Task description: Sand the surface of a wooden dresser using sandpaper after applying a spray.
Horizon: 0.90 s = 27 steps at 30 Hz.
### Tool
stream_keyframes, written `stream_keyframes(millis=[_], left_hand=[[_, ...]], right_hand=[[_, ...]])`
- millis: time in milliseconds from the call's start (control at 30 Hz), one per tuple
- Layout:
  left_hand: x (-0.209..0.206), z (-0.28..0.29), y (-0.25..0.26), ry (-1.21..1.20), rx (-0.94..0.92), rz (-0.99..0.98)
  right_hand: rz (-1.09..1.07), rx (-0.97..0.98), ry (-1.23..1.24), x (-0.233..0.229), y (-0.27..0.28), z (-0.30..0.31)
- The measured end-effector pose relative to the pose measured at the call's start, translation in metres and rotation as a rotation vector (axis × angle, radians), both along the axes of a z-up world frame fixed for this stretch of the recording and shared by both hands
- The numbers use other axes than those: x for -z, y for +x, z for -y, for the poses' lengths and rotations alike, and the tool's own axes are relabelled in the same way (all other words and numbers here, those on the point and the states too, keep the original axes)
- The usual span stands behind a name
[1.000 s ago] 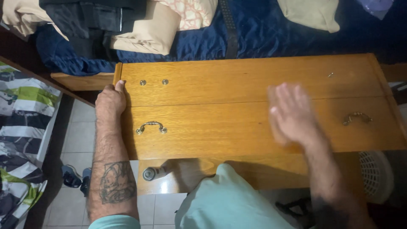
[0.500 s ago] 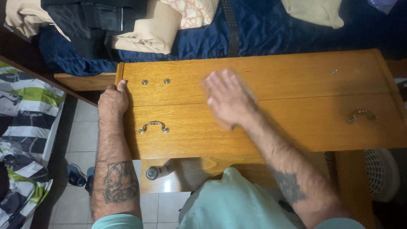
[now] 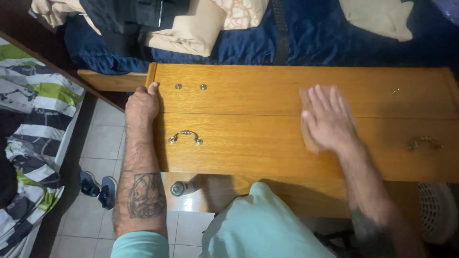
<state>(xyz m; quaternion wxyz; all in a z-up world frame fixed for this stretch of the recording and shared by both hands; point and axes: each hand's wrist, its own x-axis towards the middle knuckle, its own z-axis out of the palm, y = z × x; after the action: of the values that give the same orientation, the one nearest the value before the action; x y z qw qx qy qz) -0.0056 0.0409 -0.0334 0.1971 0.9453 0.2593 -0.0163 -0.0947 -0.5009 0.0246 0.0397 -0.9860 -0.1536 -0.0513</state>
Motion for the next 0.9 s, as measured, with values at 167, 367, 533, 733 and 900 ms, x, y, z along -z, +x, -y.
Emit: stream_keyframes(millis=[167,367,533,733,900], left_hand=[[-0.007,0.004,-0.002,0.002,0.002,-0.014],[-0.013,0.005,-0.006,-0.017,0.022,-0.006],[-0.013,0.003,-0.006,-0.043,0.008,-0.016],[-0.013,0.003,-0.006,-0.052,-0.005,-0.025],[-0.016,0.003,-0.009,-0.055,-0.003,-0.013]], right_hand=[[-0.208,0.128,-0.007,0.012,0.08,-0.039],[0.12,-0.235,0.061,-0.001,0.047,-0.151],[0.09,-0.389,0.118,-0.022,-0.032,-0.157],[0.033,-0.303,0.018,-0.023,-0.06,-0.08],[0.014,-0.085,0.007,0.01,0.005,-0.046]])
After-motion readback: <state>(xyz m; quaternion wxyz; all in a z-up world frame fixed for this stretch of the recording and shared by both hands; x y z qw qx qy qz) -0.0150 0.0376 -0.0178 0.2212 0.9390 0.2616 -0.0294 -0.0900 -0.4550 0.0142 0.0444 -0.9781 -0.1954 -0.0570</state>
